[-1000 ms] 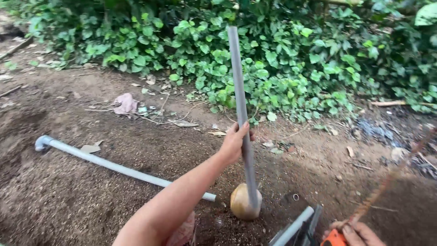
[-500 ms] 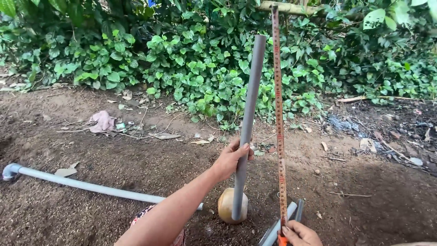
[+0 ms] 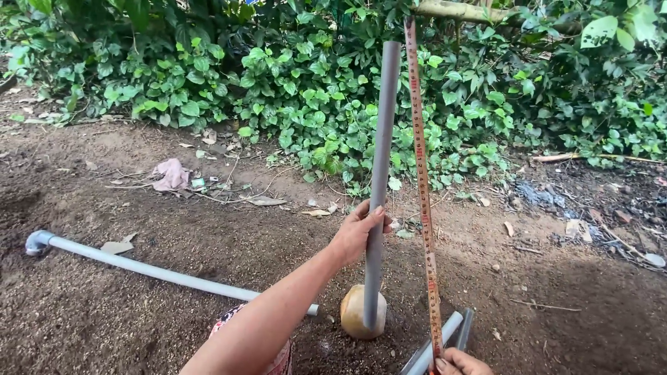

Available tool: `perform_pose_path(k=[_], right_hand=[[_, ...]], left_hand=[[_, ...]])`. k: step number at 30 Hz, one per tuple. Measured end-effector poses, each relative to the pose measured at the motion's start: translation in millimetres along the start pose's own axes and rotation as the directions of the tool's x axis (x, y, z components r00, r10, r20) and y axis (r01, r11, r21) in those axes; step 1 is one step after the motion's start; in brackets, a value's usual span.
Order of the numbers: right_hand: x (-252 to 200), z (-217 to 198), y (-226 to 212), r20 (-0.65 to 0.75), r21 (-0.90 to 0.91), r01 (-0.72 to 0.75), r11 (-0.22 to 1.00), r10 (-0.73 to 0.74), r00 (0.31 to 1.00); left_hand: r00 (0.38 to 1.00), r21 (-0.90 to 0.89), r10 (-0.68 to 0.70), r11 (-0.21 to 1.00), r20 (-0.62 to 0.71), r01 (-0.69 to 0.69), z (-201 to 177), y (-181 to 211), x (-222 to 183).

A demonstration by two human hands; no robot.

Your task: Measuring and sawing PVC pipes using a tape measure and a hacksaw blade while sitting on a stool in an outdoor area.

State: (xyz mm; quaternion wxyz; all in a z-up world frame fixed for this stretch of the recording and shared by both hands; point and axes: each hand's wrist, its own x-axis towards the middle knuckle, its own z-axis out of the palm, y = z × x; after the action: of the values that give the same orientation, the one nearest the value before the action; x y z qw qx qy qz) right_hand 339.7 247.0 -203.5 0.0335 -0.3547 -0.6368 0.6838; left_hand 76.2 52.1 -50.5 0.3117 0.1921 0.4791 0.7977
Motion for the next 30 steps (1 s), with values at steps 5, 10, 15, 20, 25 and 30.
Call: perform_pose_path(k=[5, 10, 15, 20, 25, 30], right_hand=[[-1.3, -3.0, 3.4, 0.035, -0.063, 0.031, 0.998, -0.029, 0.999], [-17.7, 6.5, -9.6, 0.004, -0.081, 0.039, 0.996, -0.039, 0.999], [-0.5, -3.1, 6.6, 0.025, -0.136, 0.030, 0.990, -0.026, 0.999], [-20.1, 10.3, -8.1, -0.017, -0.348, 0.104, 0.932, -0.117, 0.993], [-7.5, 4.3, 8.6, 0.015, -0.299, 0.149, 0.943, -0.151, 0.988], [-17.3, 10.4, -4.0, -0.046, -0.005, 0.084, 0.996, -0.084, 0.995]], left_hand=[[1.000, -0.043, 0.014, 0.999, -0.002, -0.014, -4.7, -1.5, 4.5], [0.999, -0.071, 0.043, 0.997, 0.018, -0.042, -7.4, -0.4, 6.1], [0.999, -0.096, 0.053, 0.994, 0.008, -0.052, -8.9, 0.4, 7.4], [0.998, -0.194, 0.058, 0.979, 0.010, -0.055, -9.9, -0.2, 8.7], [0.996, -0.165, 0.086, 0.983, 0.014, -0.082, -10.8, -0.4, 9.0], [0.995, -0.167, 0.097, 0.981, 0.008, -0.095, -9.6, -0.2, 8.2]])
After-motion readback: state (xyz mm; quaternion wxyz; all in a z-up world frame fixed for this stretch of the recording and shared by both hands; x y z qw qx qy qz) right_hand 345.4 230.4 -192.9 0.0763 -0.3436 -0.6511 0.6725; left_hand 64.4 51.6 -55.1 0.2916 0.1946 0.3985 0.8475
